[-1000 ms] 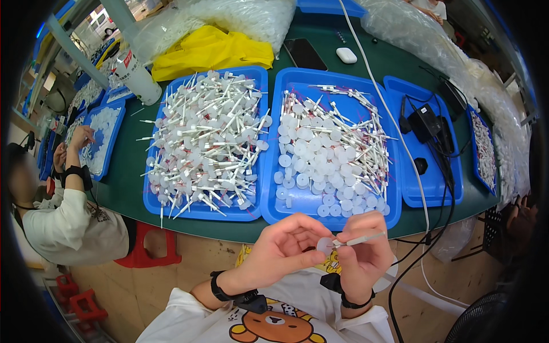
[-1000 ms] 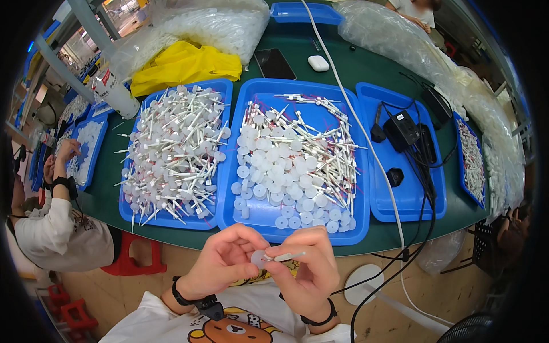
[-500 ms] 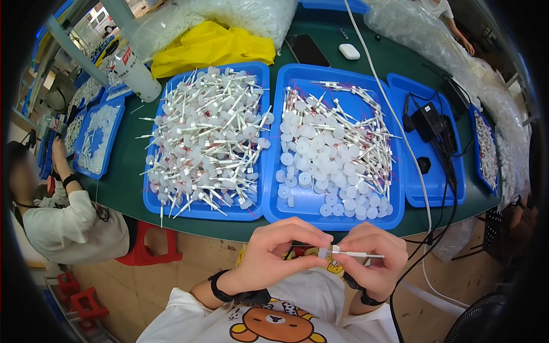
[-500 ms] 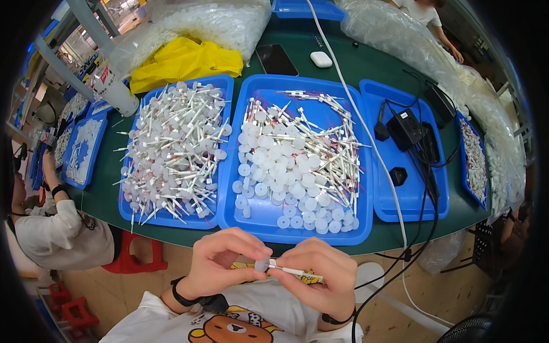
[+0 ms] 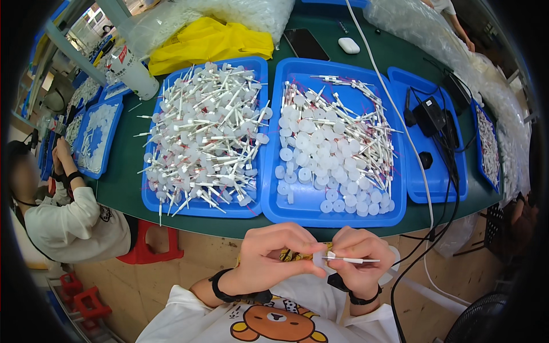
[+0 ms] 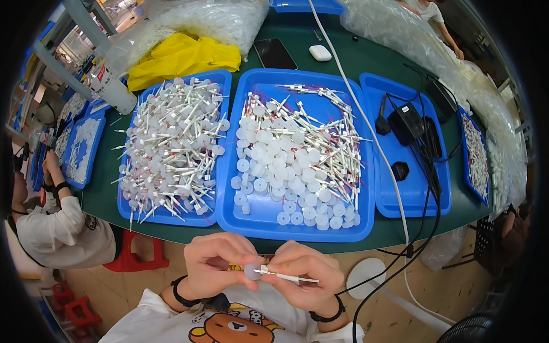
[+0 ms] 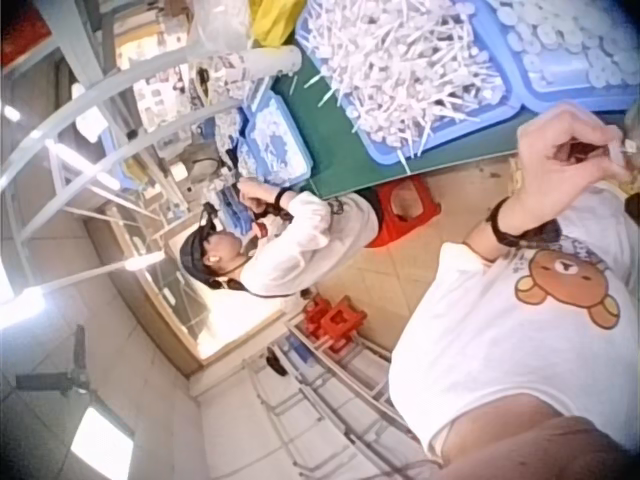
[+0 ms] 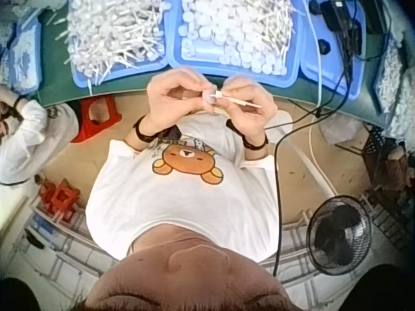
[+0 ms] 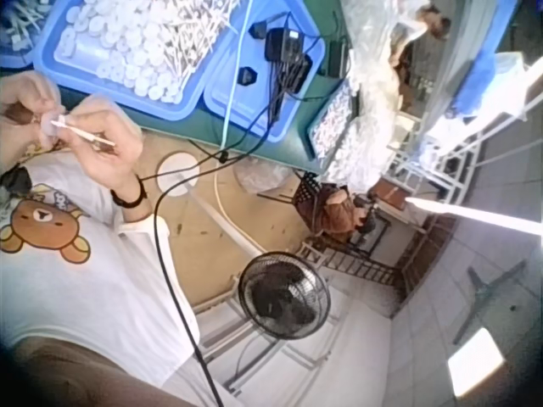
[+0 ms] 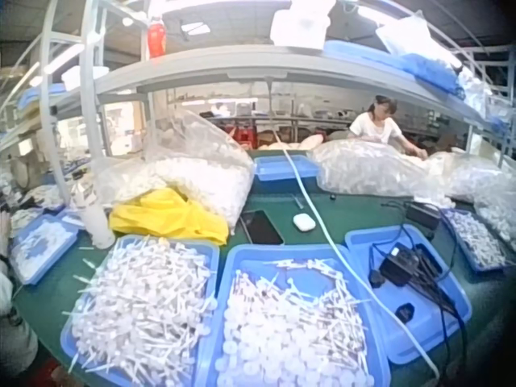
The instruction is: The person repeatedly picks small white circular discs and thin white sticks from blue trays, aligns them, and presses them together to form assembled units. The assembled items are placed back into the trays. The process is continuous and repetitive throughout the clip.
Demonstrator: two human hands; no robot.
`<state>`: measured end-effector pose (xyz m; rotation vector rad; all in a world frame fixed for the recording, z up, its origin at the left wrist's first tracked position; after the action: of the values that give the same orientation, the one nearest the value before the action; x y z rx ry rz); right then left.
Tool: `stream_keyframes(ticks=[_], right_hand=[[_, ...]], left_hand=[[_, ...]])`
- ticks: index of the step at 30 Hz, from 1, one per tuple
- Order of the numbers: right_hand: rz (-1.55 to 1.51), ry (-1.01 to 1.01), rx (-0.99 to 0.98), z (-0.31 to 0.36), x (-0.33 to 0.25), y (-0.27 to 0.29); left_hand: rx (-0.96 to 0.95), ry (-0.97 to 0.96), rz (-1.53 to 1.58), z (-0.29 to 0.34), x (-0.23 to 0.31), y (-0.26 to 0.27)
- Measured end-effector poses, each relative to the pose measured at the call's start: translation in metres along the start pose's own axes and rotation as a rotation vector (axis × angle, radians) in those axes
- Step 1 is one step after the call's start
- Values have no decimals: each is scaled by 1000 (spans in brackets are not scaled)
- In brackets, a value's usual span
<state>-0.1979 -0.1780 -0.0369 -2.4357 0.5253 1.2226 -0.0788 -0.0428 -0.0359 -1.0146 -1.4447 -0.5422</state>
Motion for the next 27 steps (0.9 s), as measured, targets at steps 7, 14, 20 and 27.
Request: stream_keyframes(ticks=[7,14,20,27], right_hand=[[9,-11,-167,-13,-2,7],[-163,-119,-73,1,4,-2],[264,-228,-139,-5,-3,-6],[207,-376,168,15,-13,3]], left_hand=[[-31,191,91,3,8,3],[-53,110,-51,7,8,5],[66,42,-527,-2,35,20],[871,-127,-992,-20,71,104]])
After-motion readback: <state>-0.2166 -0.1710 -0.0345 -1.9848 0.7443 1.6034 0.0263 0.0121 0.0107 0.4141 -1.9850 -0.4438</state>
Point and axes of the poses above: each hand's wrist, its own z-axis away from the middle knuckle, its own y-axis out of the back of the hand, x = y × z, the point moved 1 cm from there along -z, towards the middle knuckle, and after that the axes turned 7 degrees about y, right-handed, at the moved point
